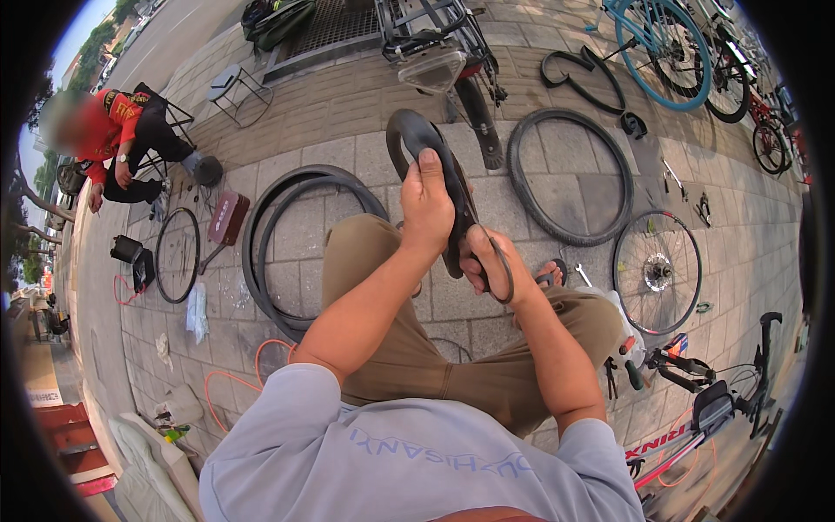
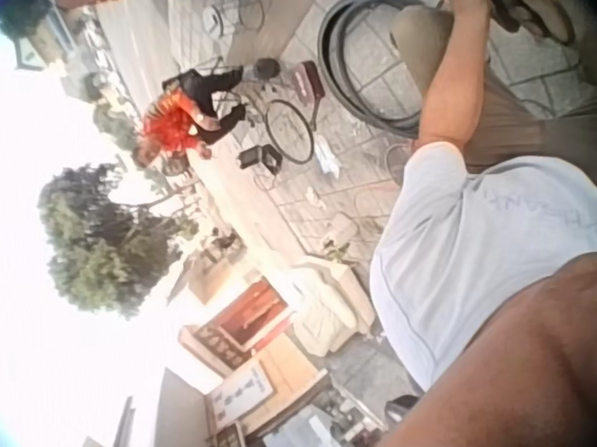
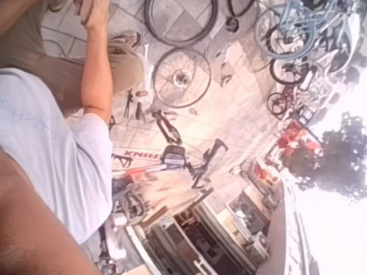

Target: The person sits on the ground and repeatedly rubs a small section of a bicycle inner tube with a sanding tool. The person holds the tube with both hands and works on the same spot for the duration of the clip.

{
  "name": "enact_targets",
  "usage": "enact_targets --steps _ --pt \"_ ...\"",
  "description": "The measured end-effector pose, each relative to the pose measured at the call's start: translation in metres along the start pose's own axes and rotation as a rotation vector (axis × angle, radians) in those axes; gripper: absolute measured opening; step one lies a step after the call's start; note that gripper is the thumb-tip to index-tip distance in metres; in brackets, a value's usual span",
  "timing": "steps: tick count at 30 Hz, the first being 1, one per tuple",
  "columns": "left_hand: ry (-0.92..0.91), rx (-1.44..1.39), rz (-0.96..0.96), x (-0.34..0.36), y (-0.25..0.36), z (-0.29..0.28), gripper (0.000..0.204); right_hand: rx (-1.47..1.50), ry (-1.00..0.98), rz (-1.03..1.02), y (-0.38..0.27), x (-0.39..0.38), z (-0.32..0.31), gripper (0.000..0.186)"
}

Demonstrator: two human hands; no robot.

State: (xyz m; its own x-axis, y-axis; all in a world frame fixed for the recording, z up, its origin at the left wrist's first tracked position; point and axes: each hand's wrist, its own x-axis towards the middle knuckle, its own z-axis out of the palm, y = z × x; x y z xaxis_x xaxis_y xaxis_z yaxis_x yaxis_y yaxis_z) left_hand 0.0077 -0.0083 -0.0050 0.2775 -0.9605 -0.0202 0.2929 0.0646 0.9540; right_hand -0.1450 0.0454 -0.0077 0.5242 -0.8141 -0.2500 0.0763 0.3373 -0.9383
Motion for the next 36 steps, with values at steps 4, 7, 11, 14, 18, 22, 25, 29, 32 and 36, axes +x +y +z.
enact_targets --steps 4,7,11,14,18,22,25,29,32,36 --pt "-0.021 0.035 0.032 0.001 0.001 -0.002 0.053 -0.063 0.023 0.006 0.001 -0.001 0.0 0.068" --pt "-0.016 0.093 0.07 -0.002 0.005 0.0 0.053 -0.045 0.032 -0.008 0.002 0.002 0.001 0.065" --pt "-0.02 0.133 0.114 -0.006 0.004 0.005 0.056 0.05 0.014 -0.076 0.004 0.006 -0.001 0.057" --pt "0.003 0.235 0.183 -0.001 -0.01 -0.001 0.054 0.056 0.005 -0.078 -0.002 0.005 -0.001 0.057" --pt "0.014 0.292 0.228 0.005 -0.025 -0.006 0.052 0.078 0.013 -0.037 -0.005 0.002 0.0 0.059" --pt "-0.003 0.287 0.211 0.003 -0.024 -0.004 0.051 -0.007 0.038 -0.028 -0.002 0.001 -0.002 0.064" --pt "0.0 0.298 0.205 0.003 -0.023 -0.004 0.051 -0.011 0.052 -0.019 -0.002 0.001 -0.001 0.066" --pt "0.008 0.293 0.2 0.003 -0.023 -0.005 0.051 -0.003 0.063 0.001 -0.003 0.001 0.001 0.067" --pt "0.012 0.316 0.205 0.002 -0.021 -0.005 0.052 -0.008 0.061 -0.013 -0.001 0.001 0.002 0.067" --pt "-0.009 0.283 0.187 -0.001 -0.016 -0.003 0.053 -0.002 0.051 -0.033 0.0 0.002 0.004 0.066"
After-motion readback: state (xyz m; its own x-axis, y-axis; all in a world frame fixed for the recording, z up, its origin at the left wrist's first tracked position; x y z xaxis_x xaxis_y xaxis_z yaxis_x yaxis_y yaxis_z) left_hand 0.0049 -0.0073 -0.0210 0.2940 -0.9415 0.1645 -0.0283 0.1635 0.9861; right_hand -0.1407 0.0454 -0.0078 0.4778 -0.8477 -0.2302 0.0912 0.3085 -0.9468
